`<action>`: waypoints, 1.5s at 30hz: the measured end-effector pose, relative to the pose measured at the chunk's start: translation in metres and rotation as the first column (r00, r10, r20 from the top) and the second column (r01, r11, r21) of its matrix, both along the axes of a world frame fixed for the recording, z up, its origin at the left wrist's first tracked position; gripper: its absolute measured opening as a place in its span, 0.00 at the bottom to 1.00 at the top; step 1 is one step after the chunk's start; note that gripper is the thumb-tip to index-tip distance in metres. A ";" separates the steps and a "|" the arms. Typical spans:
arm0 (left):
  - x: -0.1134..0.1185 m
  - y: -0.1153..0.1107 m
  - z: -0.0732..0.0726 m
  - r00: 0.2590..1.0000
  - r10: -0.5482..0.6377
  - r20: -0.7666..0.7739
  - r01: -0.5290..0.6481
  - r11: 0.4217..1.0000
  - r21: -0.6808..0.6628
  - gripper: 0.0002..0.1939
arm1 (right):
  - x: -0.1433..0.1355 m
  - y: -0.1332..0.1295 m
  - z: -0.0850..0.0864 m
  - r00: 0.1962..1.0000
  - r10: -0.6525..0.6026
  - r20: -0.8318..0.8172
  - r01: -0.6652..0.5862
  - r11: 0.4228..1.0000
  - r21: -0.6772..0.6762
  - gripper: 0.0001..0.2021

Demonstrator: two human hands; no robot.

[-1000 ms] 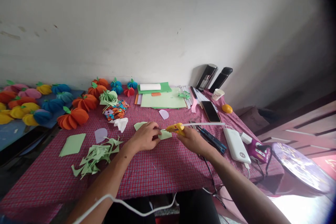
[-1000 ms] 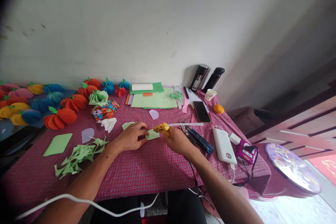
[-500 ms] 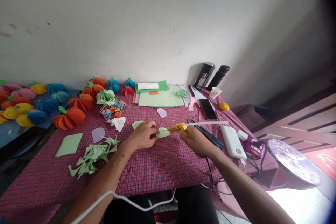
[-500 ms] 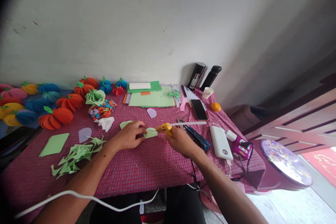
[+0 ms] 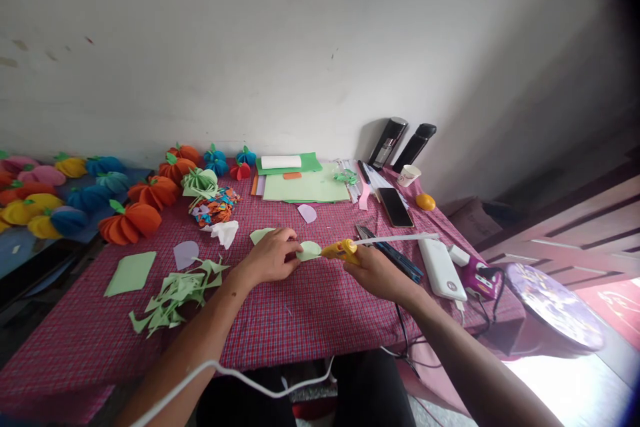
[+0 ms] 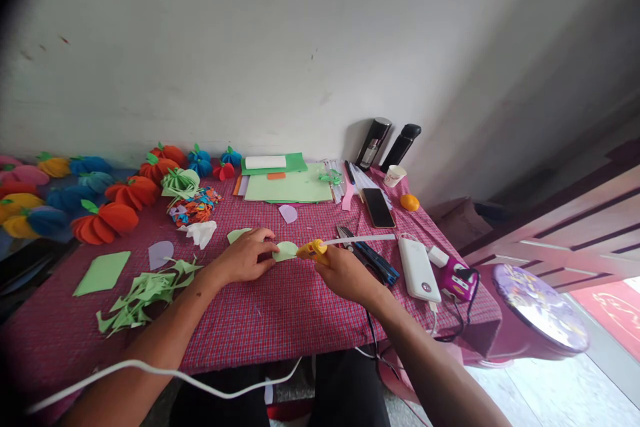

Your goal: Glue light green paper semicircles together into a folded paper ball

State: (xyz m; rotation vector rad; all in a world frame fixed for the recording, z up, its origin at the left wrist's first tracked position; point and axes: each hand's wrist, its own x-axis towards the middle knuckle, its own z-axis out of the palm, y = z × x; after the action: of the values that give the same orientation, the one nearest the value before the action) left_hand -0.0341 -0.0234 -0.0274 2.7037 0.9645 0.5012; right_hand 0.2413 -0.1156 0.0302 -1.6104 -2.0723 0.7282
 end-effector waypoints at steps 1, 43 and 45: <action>0.000 0.000 0.000 1.000 0.000 0.001 0.000 1.000 -0.002 0.13 | -0.001 0.000 0.000 1.000 0.005 -0.009 -0.005 1.000 -0.001 0.12; -0.005 0.003 0.001 0.998 -0.050 0.029 0.052 0.997 -0.065 0.22 | -0.036 0.003 -0.002 0.997 0.043 0.069 -0.038 0.997 -0.073 0.04; -0.005 0.003 0.001 0.998 -0.050 0.032 0.052 0.997 -0.065 0.22 | -0.037 0.004 -0.002 0.998 0.034 0.059 -0.029 0.997 -0.077 0.04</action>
State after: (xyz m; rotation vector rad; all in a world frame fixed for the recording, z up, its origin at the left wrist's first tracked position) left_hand -0.0388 -0.0200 -0.0263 2.6471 0.8864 0.4898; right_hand 0.2043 -0.1119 0.0281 -1.6630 -2.1408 0.7880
